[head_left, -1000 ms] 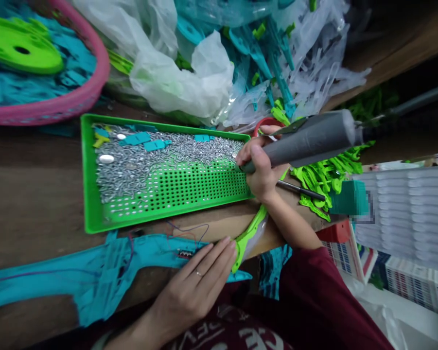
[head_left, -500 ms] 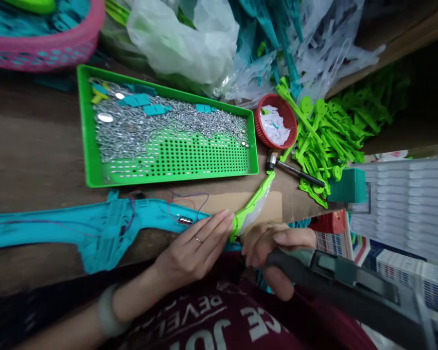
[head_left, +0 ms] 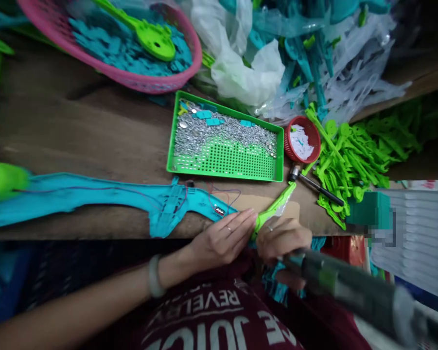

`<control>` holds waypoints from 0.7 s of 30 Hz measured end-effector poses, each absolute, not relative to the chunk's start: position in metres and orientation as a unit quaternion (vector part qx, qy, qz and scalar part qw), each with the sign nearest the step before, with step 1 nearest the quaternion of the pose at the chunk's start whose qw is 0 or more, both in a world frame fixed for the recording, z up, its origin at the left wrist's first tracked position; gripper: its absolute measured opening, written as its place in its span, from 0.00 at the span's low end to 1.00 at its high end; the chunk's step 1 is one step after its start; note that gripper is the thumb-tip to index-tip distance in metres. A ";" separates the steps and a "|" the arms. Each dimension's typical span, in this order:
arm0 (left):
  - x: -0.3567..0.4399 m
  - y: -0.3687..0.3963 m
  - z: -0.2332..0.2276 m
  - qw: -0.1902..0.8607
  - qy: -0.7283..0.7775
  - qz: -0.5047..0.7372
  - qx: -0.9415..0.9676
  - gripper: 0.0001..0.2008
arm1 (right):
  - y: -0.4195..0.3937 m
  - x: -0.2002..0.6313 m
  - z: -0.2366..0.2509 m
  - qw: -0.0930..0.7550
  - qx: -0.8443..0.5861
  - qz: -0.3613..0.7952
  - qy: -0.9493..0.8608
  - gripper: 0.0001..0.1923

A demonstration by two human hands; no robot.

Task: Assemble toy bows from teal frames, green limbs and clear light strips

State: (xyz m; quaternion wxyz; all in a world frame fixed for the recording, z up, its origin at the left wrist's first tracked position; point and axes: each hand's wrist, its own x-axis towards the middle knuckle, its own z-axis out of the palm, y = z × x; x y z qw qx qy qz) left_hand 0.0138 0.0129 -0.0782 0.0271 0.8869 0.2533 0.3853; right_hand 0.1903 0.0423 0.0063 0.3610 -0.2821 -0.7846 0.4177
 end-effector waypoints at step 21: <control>-0.086 0.050 -0.041 0.080 0.470 0.287 0.831 0.12 | 0.069 0.106 0.001 0.155 -0.495 0.184 -0.835 0.04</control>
